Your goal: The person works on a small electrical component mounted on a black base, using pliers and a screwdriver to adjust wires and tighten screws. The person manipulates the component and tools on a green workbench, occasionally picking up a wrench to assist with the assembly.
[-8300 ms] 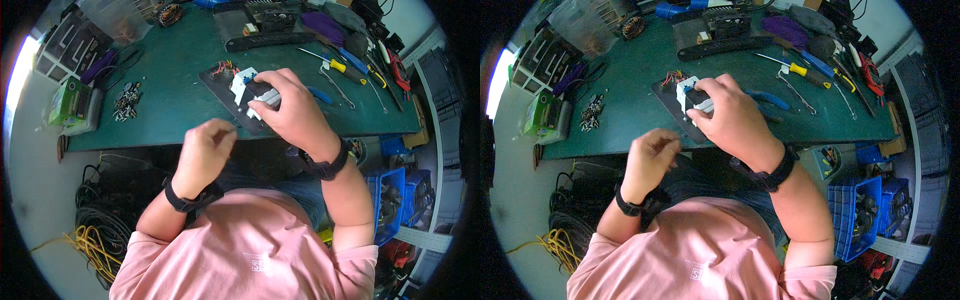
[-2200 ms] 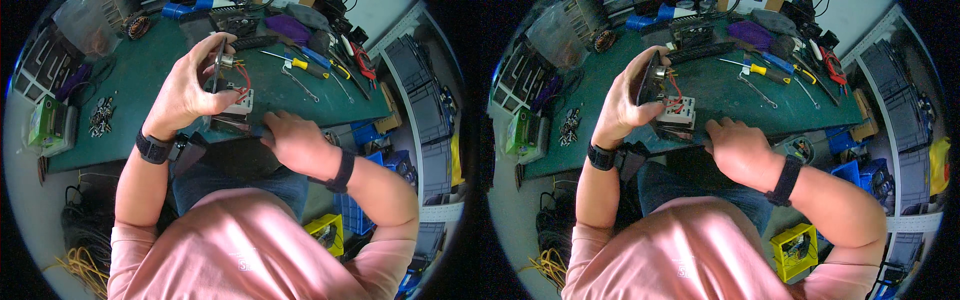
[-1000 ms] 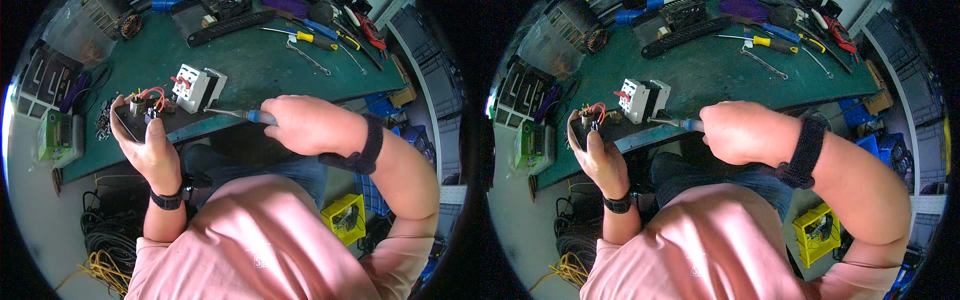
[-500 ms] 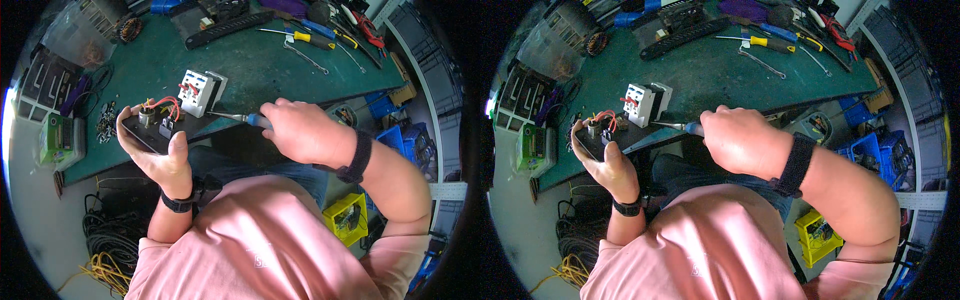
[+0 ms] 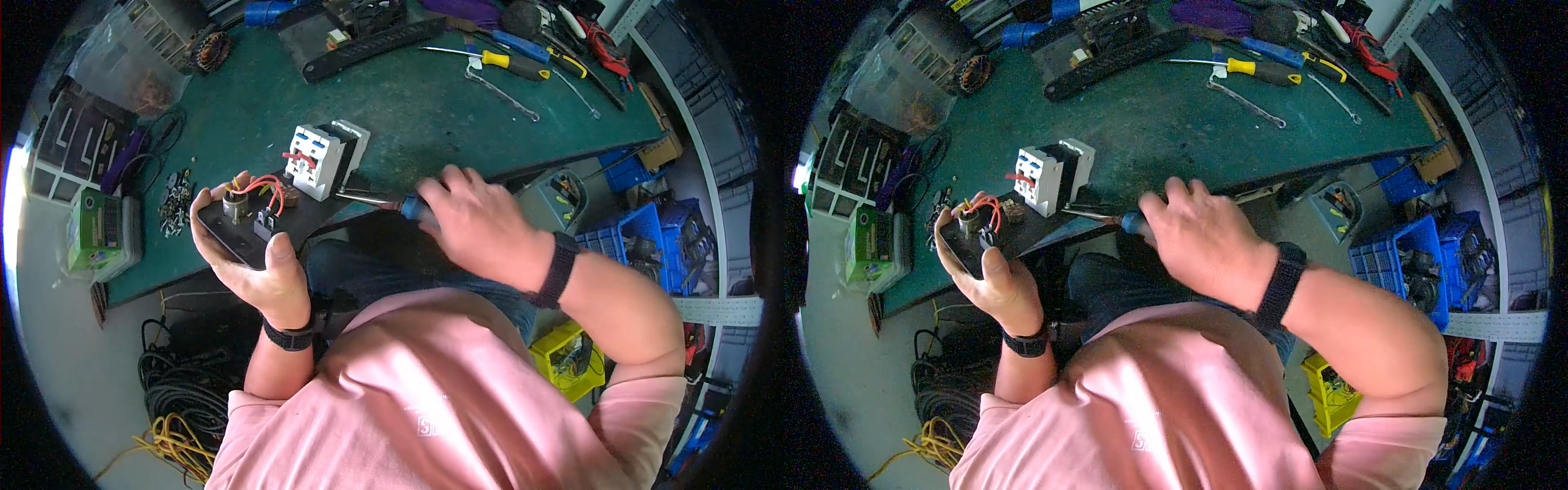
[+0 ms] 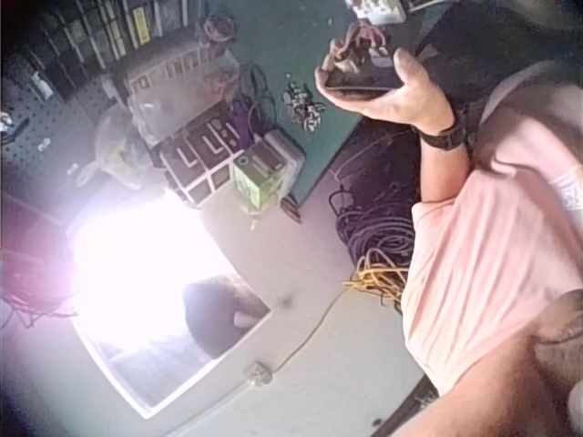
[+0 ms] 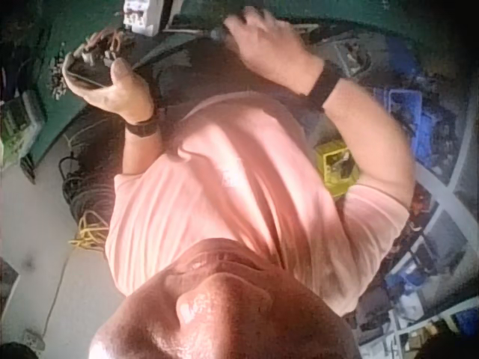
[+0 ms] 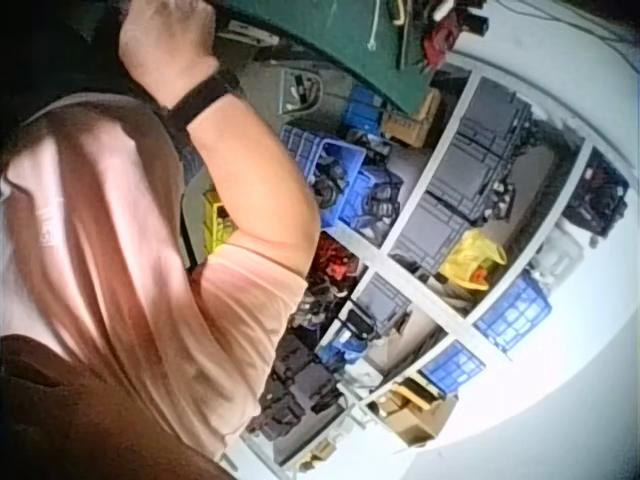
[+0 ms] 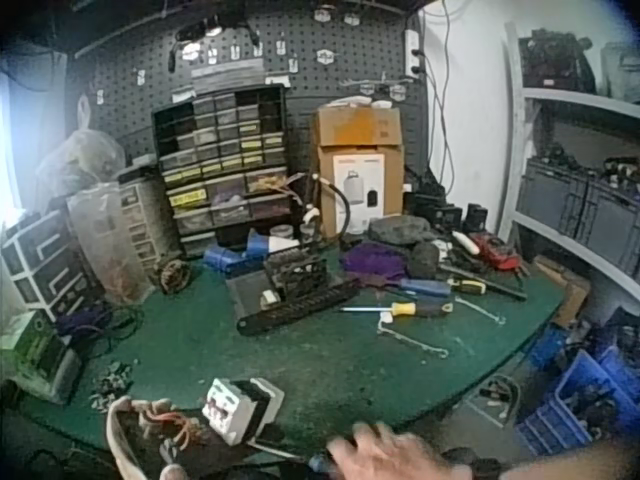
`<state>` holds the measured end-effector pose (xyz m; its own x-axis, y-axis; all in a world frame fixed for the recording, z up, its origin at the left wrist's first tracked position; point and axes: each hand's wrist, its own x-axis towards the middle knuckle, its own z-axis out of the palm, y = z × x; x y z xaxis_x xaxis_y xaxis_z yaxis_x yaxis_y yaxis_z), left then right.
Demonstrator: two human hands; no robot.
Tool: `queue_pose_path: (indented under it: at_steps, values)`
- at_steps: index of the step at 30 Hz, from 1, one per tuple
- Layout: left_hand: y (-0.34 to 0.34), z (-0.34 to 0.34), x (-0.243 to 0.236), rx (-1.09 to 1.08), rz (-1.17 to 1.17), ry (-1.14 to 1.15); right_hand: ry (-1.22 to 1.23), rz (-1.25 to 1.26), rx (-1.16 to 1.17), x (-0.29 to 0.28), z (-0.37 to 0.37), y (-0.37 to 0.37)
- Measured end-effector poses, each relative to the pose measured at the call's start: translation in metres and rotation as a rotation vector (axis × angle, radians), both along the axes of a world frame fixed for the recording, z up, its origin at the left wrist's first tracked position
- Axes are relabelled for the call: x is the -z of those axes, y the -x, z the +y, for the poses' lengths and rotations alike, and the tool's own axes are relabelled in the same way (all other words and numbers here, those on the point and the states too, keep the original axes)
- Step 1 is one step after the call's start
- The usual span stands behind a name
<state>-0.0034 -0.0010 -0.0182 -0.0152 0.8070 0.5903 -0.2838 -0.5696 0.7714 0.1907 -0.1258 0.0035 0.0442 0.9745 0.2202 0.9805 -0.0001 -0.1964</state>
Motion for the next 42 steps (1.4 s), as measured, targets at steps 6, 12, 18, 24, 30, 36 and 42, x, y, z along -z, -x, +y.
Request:
queue_pose_path:
  at_steps: [6, 12, 18, 24, 30, 36, 42]
  values:
    - [0.012, 0.022, -0.013, 0.134, -0.048, 0.011, -0.162, -0.234, -0.099, -0.006, 0.022, -0.011]
    - [0.034, 0.042, -0.027, 0.495, -0.284, 0.331, -0.306, -0.451, -0.315, -0.054, 0.038, -0.030]
    - [0.028, 0.044, -0.030, 0.429, -0.283, 0.233, -0.160, -0.277, -0.225, -0.063, 0.032, -0.026]
    - [0.018, 0.026, -0.029, 0.231, -0.218, 0.103, -0.017, 0.077, -0.119, -0.042, 0.016, -0.034]
    - [0.002, 0.013, -0.022, -0.036, -0.174, -0.004, 0.029, 0.147, -0.032, -0.028, 0.010, -0.022]
    - [0.001, 0.003, -0.004, -0.114, -0.043, -0.068, 0.048, 0.061, -0.022, -0.018, 0.008, -0.012]
    - [0.000, -0.007, 0.000, -0.148, -0.015, -0.126, 0.070, 0.060, 0.014, -0.024, 0.006, -0.002]
